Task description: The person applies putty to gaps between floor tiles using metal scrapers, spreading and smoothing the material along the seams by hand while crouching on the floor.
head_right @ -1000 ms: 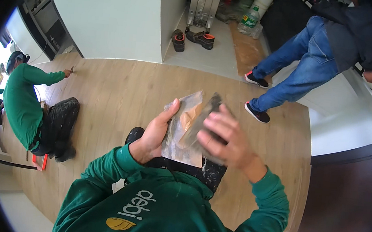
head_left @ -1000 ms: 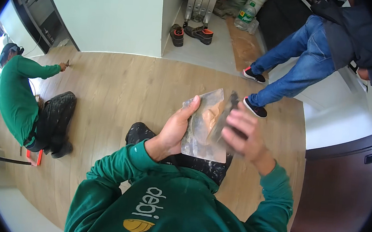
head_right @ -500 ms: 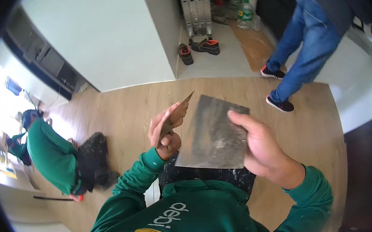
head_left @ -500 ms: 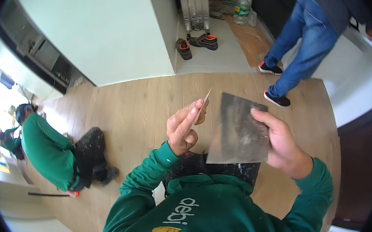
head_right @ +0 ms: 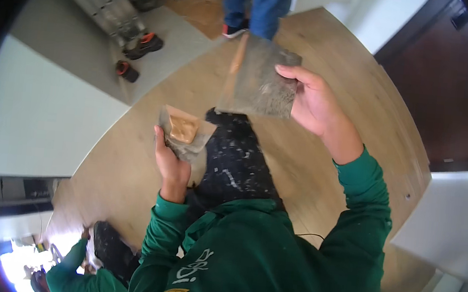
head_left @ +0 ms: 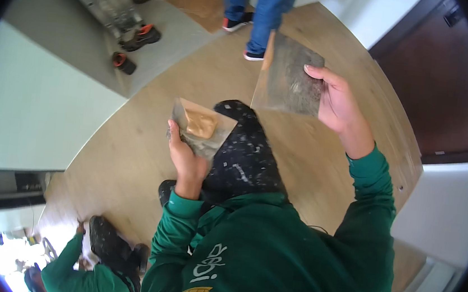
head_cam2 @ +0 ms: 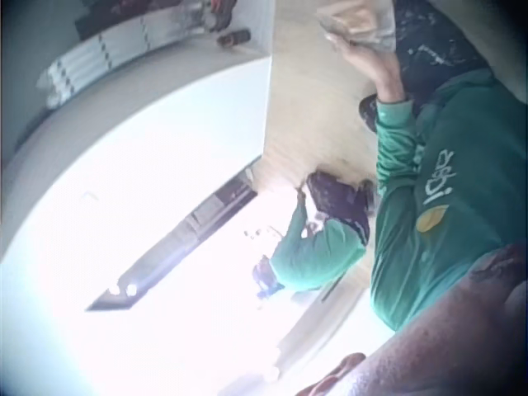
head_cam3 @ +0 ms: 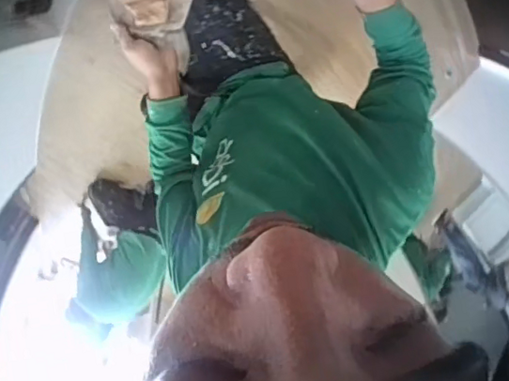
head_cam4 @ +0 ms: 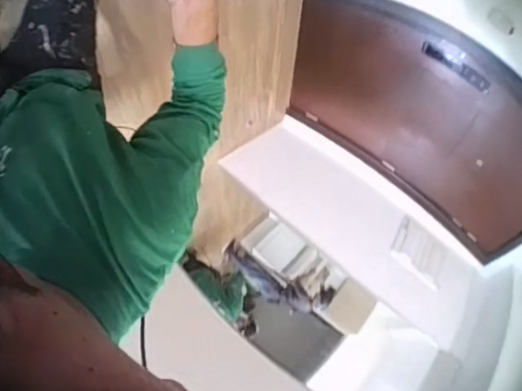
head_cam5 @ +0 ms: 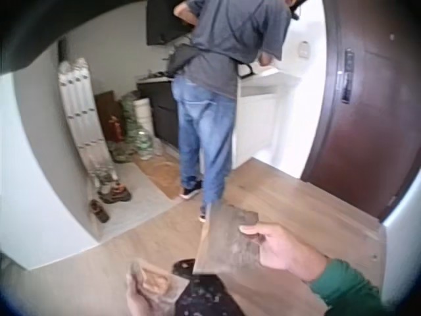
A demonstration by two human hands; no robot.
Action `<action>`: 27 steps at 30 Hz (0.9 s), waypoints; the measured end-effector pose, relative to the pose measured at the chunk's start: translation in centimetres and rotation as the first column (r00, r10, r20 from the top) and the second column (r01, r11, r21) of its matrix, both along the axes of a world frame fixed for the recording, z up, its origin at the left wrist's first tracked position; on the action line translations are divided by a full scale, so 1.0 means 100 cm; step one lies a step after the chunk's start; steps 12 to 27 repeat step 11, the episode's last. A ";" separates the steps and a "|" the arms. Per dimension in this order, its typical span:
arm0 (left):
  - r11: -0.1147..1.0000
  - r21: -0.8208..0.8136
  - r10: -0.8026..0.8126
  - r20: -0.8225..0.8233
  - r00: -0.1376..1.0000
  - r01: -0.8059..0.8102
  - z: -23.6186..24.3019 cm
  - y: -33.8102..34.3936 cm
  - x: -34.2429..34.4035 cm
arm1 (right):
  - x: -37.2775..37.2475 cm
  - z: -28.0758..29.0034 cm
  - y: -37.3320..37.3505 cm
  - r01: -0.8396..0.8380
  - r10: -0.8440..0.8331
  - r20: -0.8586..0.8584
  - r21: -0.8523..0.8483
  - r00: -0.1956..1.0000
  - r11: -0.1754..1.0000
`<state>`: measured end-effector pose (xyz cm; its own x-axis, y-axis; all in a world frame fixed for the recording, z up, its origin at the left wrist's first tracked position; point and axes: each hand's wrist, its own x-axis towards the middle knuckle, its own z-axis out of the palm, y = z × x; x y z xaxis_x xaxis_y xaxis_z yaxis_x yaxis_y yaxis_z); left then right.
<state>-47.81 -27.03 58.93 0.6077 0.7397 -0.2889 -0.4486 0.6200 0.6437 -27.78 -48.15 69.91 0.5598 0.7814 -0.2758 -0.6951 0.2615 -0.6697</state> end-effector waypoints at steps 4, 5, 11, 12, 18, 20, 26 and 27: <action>0.884 -0.333 -0.309 0.112 0.944 0.329 -0.048 -0.009 0.029 | 0.074 -0.108 -0.087 0.277 -0.257 0.145 -0.138 0.955 0.951; 0.866 -0.360 -0.331 0.103 0.938 0.346 -0.057 -0.014 0.033 | 0.082 -0.147 -0.110 0.332 -0.312 0.135 -0.176 0.941 0.927; 0.826 -0.365 -0.471 -0.026 0.882 0.430 -0.099 -0.024 0.042 | 0.069 -0.344 -0.160 0.586 -0.599 -0.209 -0.126 0.773 0.800; 0.826 -0.365 -0.471 -0.026 0.882 0.430 -0.099 -0.024 0.042 | 0.069 -0.344 -0.160 0.586 -0.599 -0.209 -0.126 0.773 0.800; 0.826 -0.365 -0.471 -0.026 0.882 0.430 -0.099 -0.024 0.042 | 0.069 -0.344 -0.160 0.586 -0.599 -0.209 -0.126 0.773 0.800; 0.826 -0.365 -0.471 -0.026 0.882 0.430 -0.099 -0.024 0.042 | 0.069 -0.344 -0.160 0.586 -0.599 -0.209 -0.126 0.773 0.800; 0.826 -0.365 -0.471 -0.026 0.882 0.430 -0.099 -0.024 0.042 | 0.069 -0.344 -0.160 0.586 -0.599 -0.209 -0.126 0.773 0.800; 0.826 -0.365 -0.471 -0.026 0.882 0.430 -0.099 -0.024 0.042 | 0.069 -0.344 -0.160 0.586 -0.599 -0.209 -0.126 0.773 0.800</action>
